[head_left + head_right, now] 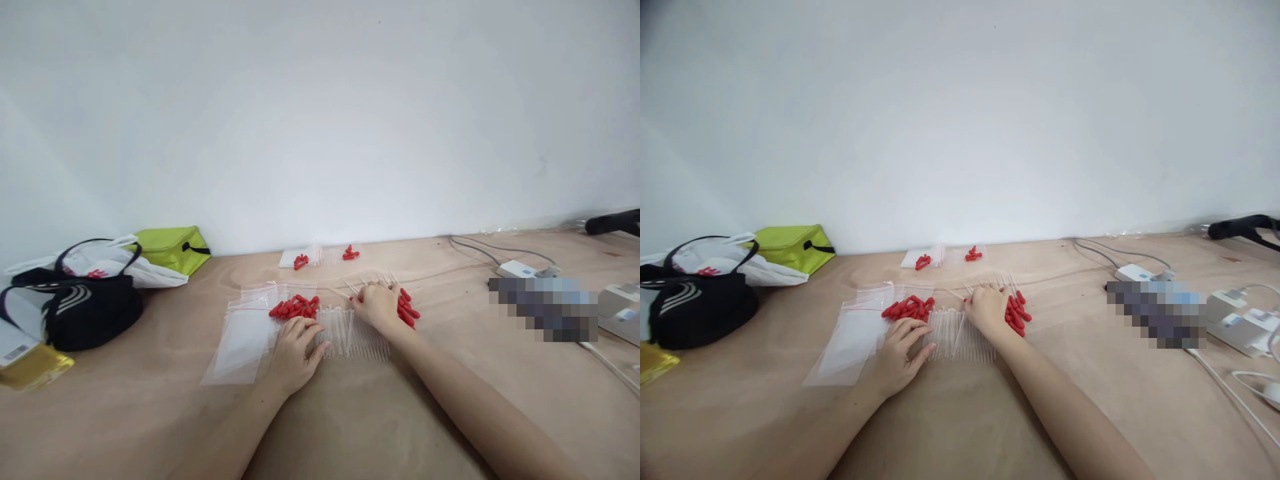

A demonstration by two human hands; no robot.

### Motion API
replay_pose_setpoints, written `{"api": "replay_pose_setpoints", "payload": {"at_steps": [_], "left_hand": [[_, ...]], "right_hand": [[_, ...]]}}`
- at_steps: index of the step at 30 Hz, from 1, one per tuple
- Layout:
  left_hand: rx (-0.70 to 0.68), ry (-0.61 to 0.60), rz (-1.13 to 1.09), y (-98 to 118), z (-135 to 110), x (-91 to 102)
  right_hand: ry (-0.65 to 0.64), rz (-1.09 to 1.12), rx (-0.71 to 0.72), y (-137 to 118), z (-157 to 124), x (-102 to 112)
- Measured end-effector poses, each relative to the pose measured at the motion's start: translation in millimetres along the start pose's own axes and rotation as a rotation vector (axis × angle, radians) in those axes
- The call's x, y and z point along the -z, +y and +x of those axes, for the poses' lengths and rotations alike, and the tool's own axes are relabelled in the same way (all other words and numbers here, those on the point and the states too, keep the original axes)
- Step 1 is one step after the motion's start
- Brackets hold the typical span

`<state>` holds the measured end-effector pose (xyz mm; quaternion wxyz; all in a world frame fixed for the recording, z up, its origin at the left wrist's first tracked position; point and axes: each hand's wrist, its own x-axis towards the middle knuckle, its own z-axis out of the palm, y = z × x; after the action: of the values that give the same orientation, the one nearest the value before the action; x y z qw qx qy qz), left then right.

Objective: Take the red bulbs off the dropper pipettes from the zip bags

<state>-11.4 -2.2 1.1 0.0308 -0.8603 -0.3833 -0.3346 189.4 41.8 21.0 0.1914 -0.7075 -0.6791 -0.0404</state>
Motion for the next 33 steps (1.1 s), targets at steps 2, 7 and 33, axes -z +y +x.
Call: {"api": "replay_pose_setpoints", "payload": {"at_steps": [2, 7, 33], "left_hand": [[0.001, 0.002, -0.001, -1, -1, -0.3], [-0.017, 0.036, 0.045, -1, 0, -4.7], [-0.205, 0.102, 0.080, 25, 5, -7.2]], "right_hand": [[0.075, 0.075, 0.081, 11, -7, 1], [0.287, 0.275, 0.373, 47, -42, 3], [0.396, 0.329, 0.672, 34, -77, -5]]}}
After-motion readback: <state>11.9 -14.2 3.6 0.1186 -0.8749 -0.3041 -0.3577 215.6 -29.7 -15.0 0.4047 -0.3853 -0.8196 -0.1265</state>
